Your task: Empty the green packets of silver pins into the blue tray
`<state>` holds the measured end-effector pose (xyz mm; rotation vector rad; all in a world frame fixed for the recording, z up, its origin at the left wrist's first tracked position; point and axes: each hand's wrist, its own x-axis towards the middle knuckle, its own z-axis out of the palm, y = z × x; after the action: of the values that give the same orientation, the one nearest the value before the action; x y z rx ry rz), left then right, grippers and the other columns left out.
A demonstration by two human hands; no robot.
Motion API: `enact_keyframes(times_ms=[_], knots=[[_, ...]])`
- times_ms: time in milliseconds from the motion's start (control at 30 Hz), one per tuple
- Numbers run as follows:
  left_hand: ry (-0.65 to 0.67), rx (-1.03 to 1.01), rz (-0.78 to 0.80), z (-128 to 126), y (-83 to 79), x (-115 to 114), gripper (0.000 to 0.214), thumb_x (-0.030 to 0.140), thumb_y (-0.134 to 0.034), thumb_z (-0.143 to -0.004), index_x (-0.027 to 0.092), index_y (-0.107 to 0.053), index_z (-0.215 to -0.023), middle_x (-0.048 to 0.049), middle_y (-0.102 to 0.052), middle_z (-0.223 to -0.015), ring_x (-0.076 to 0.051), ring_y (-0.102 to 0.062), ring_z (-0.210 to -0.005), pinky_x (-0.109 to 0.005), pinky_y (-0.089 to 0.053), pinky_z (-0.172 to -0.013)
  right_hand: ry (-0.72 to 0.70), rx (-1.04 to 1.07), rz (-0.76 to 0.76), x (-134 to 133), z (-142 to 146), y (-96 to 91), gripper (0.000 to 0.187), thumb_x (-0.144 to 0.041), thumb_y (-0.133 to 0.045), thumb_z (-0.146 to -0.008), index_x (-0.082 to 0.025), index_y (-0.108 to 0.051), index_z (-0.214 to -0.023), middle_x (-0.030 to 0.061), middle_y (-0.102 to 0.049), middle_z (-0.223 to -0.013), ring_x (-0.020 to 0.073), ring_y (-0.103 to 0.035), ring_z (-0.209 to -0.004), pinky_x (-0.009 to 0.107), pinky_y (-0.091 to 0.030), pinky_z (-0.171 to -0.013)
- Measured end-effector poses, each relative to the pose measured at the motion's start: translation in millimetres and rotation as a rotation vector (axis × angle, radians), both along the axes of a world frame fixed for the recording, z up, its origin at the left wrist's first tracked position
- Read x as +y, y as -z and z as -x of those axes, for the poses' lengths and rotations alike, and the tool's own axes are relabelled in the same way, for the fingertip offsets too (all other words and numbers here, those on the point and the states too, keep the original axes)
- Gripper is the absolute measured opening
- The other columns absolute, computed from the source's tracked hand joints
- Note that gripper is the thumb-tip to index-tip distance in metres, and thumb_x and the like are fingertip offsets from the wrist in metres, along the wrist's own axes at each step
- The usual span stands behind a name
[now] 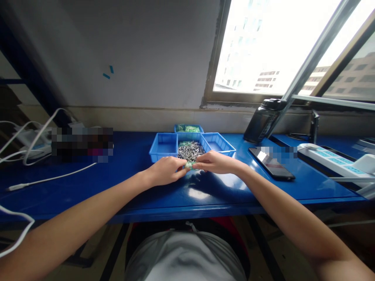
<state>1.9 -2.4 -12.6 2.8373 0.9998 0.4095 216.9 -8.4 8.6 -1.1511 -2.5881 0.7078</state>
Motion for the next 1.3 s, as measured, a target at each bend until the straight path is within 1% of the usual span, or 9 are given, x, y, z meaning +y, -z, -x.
enact_keyframes(times_ms=[133,300,500,600,800,900,1000,1167,1300], knots=[[0.028,-0.032,-0.028,-0.7,-0.6,-0.3,0.026,0.034,-0.04,-0.089,0.017,-0.052,-0.074,-0.0024,-0.055,-0.076,-0.013,-0.05,-0.065,-0.023,-0.034,-0.058,-0.015,-0.021,0.055,0.1,0.2,1.6,0.047,-0.054,-0.041,-0.085,-0.013,-0.055,-0.066,-0.0001,-0.055,-0.058,0.0079,-0.046,-0.051,0.02,-0.033,-0.049],[0.051,-0.043,0.002,-0.8,0.6,0.7,0.023,0.033,-0.041,-0.088,0.017,-0.053,-0.076,-0.002,-0.053,-0.077,-0.012,-0.049,-0.066,-0.024,-0.036,-0.061,-0.013,-0.081,0.015,-2.3,1.5,1.8,0.049,-0.056,-0.041,-0.084,-0.014,-0.053,-0.06,-0.0032,-0.046,-0.05,0.0065,-0.036,-0.046,0.02,-0.026,-0.044],[0.069,-0.116,0.059,-1.9,0.0,0.5,0.023,0.033,-0.043,-0.087,0.016,-0.052,-0.074,-0.0006,-0.052,-0.071,-0.011,-0.047,-0.063,-0.022,-0.036,-0.058,0.083,-0.04,0.136,-5.6,6.5,1.8,0.055,-0.061,-0.038,-0.083,-0.014,-0.056,-0.062,0.0025,-0.06,-0.058,0.0104,-0.053,-0.051,0.021,-0.039,-0.05],[0.074,-0.116,0.078,-1.9,-0.3,0.2,0.024,0.034,-0.044,-0.087,0.016,-0.051,-0.072,-0.0004,-0.052,-0.07,-0.011,-0.046,-0.061,-0.022,-0.036,-0.057,0.102,-0.02,0.164,-4.9,7.6,3.7,0.059,-0.059,-0.031,-0.087,-0.014,-0.056,-0.059,0.0037,-0.061,-0.057,0.0111,-0.054,-0.05,0.023,-0.042,-0.052],[0.081,-0.117,0.067,-1.8,1.1,1.3,0.024,0.032,-0.043,-0.087,0.016,-0.049,-0.071,-0.0003,-0.051,-0.069,-0.011,-0.046,-0.061,-0.022,-0.035,-0.058,0.143,-0.023,0.218,-4.0,6.0,4.3,0.054,-0.059,-0.033,-0.086,-0.014,-0.058,-0.071,0.0037,-0.06,-0.064,0.0116,-0.053,-0.051,0.022,-0.04,-0.045],[0.092,-0.11,0.066,-2.0,2.0,2.1,0.024,0.032,-0.044,-0.087,0.016,-0.048,-0.07,-0.0001,-0.051,-0.068,-0.011,-0.045,-0.06,-0.022,-0.034,-0.058,0.112,-0.047,0.141,-3.8,4.5,3.6,0.055,-0.058,-0.031,-0.087,-0.013,-0.06,-0.074,0.0032,-0.058,-0.066,0.011,-0.05,-0.053,0.023,-0.037,-0.047],[0.092,-0.108,0.06,-2.6,1.9,2.0,0.026,0.034,-0.043,-0.087,0.016,-0.049,-0.07,-0.0001,-0.051,-0.068,-0.011,-0.044,-0.06,-0.023,-0.034,-0.058,0.033,-0.07,0.026,-3.6,3.8,2.4,0.052,-0.054,-0.033,-0.088,-0.013,-0.059,-0.069,0.0025,-0.055,-0.066,0.011,-0.047,-0.057,0.024,-0.036,-0.054],[0.086,-0.122,0.057,-3.3,-1.5,-1.2,0.026,0.034,-0.04,-0.088,0.016,-0.048,-0.071,-0.0007,-0.05,-0.069,-0.012,-0.045,-0.061,-0.023,-0.034,-0.058,-0.049,-0.081,-0.071,-3.1,4.5,1.2,0.044,-0.044,-0.036,-0.089,-0.013,-0.057,-0.065,0.0024,-0.053,-0.067,0.0116,-0.046,-0.061,0.024,-0.035,-0.058],[0.095,-0.131,0.067,-2.9,-3.2,-2.9,0.023,0.033,-0.042,-0.088,0.016,-0.048,-0.074,0.0002,-0.05,-0.069,-0.011,-0.045,-0.061,-0.023,-0.034,-0.057,-0.07,-0.08,-0.056,-2.7,4.3,2.3,0.035,-0.039,-0.041,-0.088,-0.013,-0.057,-0.07,0.0017,-0.054,-0.067,0.0112,-0.046,-0.062,0.023,-0.035,-0.058]])
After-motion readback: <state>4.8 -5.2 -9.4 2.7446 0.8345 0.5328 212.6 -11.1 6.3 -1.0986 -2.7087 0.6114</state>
